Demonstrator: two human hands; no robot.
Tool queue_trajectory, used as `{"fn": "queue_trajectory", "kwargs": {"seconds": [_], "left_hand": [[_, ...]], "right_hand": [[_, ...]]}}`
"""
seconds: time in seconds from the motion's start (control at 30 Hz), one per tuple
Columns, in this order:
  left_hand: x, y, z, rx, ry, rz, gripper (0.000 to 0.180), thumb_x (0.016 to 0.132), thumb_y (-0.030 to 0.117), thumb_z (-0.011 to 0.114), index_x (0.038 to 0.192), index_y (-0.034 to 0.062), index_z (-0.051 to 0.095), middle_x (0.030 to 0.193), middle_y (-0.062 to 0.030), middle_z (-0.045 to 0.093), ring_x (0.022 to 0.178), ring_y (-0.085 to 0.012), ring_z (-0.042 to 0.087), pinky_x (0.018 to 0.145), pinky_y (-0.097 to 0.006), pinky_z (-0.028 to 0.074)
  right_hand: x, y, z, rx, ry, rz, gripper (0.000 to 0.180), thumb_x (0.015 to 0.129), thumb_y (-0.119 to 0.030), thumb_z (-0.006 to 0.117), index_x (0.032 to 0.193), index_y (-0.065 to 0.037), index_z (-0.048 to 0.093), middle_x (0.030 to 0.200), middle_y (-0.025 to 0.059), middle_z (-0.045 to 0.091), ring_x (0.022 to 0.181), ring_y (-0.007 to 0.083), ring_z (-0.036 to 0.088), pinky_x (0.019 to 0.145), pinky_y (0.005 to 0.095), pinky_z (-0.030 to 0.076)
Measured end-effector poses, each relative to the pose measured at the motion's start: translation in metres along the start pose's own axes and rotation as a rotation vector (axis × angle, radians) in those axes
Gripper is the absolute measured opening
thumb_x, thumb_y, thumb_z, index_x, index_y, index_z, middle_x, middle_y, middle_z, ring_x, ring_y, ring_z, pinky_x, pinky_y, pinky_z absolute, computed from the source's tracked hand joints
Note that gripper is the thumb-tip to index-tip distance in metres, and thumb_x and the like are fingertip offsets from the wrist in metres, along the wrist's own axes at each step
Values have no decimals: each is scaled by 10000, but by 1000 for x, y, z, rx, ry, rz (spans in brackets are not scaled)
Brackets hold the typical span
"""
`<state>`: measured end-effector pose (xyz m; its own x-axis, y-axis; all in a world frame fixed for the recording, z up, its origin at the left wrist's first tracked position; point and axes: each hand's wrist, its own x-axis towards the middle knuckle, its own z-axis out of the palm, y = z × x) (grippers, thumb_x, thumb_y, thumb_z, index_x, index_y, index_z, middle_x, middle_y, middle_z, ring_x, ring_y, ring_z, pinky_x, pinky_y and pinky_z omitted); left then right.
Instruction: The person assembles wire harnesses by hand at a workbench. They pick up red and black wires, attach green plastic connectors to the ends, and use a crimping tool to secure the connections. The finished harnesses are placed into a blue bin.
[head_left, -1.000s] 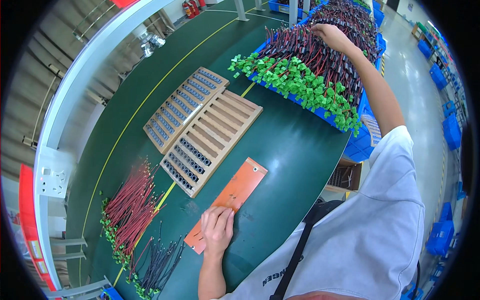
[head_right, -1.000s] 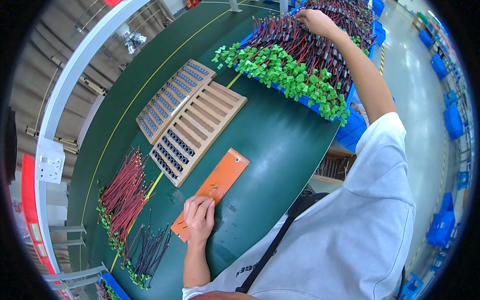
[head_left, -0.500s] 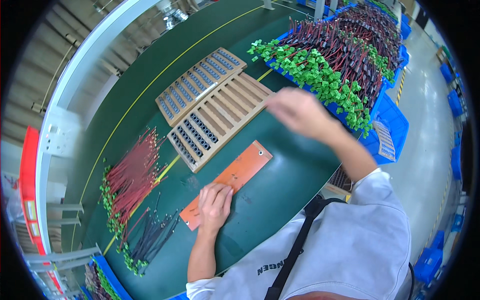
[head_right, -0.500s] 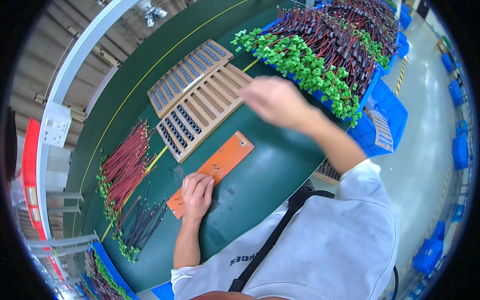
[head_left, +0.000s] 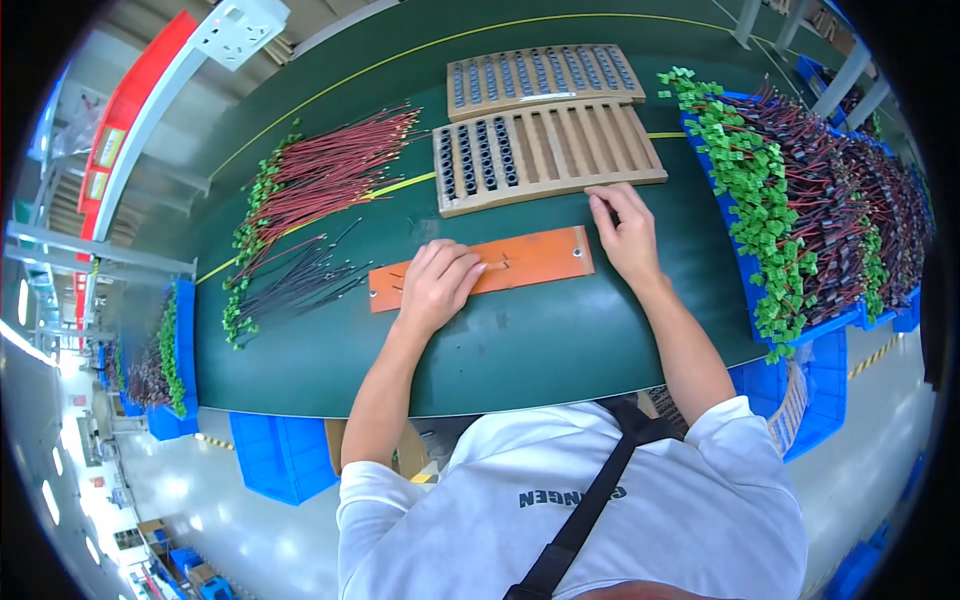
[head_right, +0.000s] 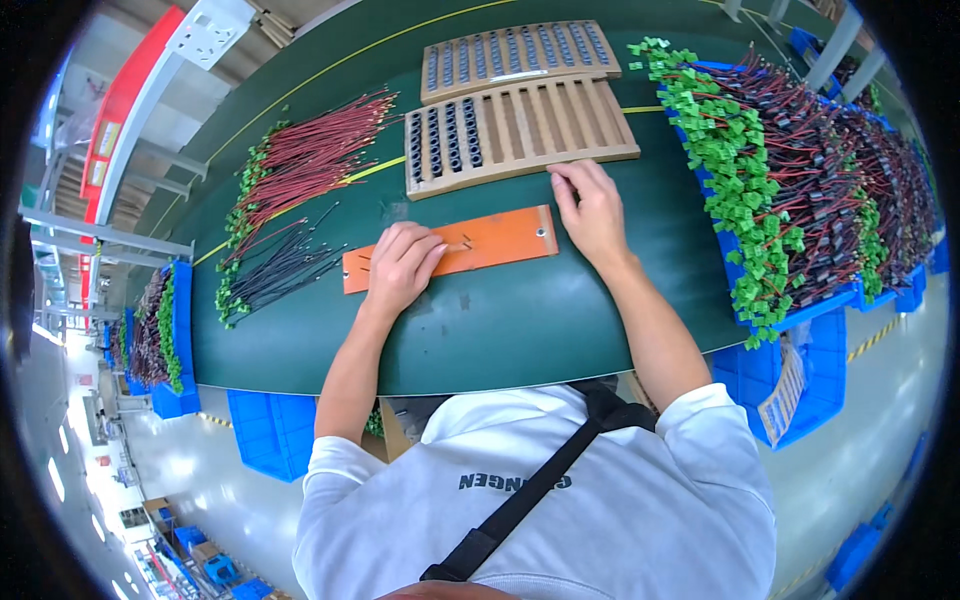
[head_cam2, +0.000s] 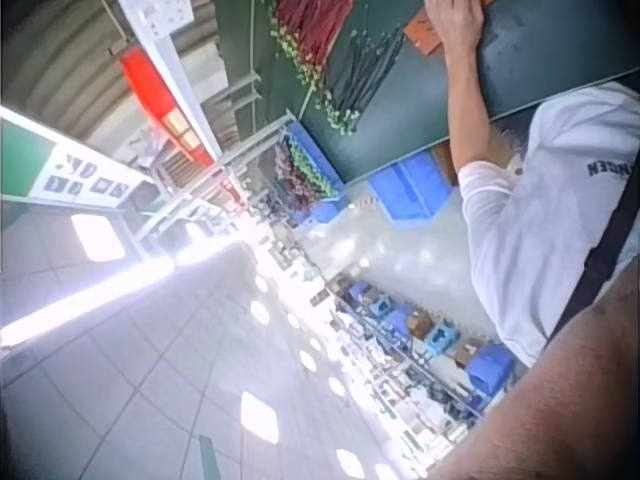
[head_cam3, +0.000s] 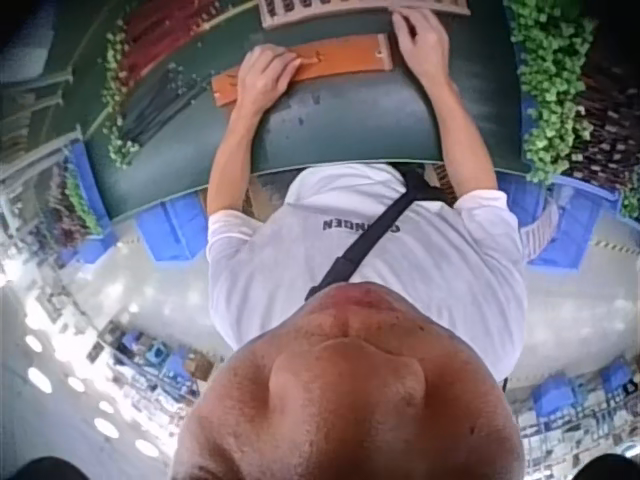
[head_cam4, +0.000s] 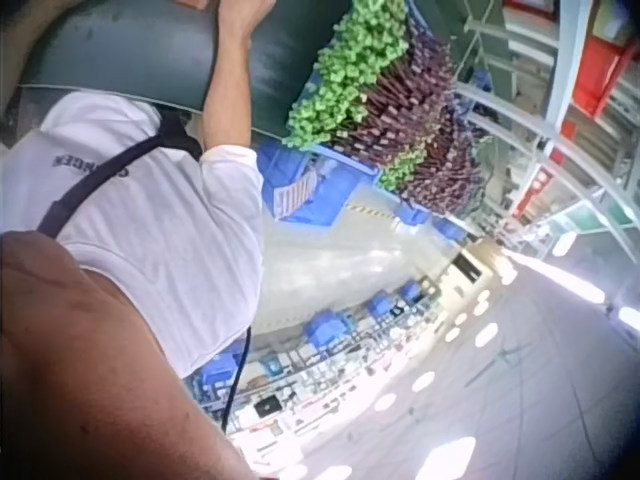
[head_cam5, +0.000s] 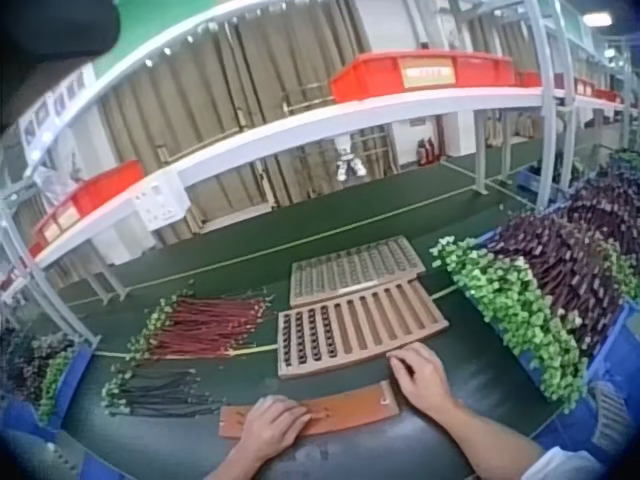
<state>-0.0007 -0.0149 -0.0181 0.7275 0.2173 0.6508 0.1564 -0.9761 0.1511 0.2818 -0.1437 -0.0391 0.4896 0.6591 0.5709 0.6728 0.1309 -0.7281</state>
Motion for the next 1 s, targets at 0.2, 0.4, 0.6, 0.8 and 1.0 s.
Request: {"fn": "queue_trajectory", "kwargs": {"seconds": [0.2, 0.4, 0.6, 0.8, 1.0], "left_hand": [[-7, -1, -2, -41, 15, 5, 166, 806, 93, 827, 930, 37, 733, 936, -67, 696, 917, -275, 671, 783, -397, 543], [-18, -5, -16, -165, 56, 4, 180, 831, 122, 820, 965, 50, 725, 965, -62, 689, 932, -267, 671, 782, -395, 544], [-53, -109, -124, 256, -112, -215, 360, 726, 1, 687, 1079, 68, 706, 1052, -88, 708, 993, -324, 669, 882, -450, 559], [-100, -224, -187, 657, -522, -370, 286, 852, 68, 593, 1119, 72, 696, 1078, -91, 695, 1089, -297, 649, 949, -427, 522], [-104, -241, -182, 629, -475, -279, 253, 878, 69, 575, 1109, 84, 678, 1036, -104, 692, 1073, -289, 665, 916, -423, 538]], "right_hand": [[5, 4, 1, -118, 6, -96, 121, 956, -63, 677, 1052, -18, 737, 1012, 148, 698, 941, 330, 674, 848, 416, 529], [1, 28, -5, -86, -81, 10, 167, 1023, -91, 629, 1119, 4, 727, 1062, 136, 692, 986, 247, 676, 874, 325, 521], [-3, 44, -5, -1, -87, 183, 189, 1048, -107, 617, 1136, 24, 721, 1143, 91, 703, 1025, 173, 662, 867, 281, 509], [0, 27, 0, -61, -140, 109, 178, 1041, -90, 622, 1131, 25, 724, 1131, 104, 700, 1032, 174, 663, 890, 289, 512], [6, 6, 1, -136, -147, 179, 139, 1006, -48, 637, 1092, 20, 722, 1030, 119, 695, 931, 206, 665, 844, 293, 513]]}}
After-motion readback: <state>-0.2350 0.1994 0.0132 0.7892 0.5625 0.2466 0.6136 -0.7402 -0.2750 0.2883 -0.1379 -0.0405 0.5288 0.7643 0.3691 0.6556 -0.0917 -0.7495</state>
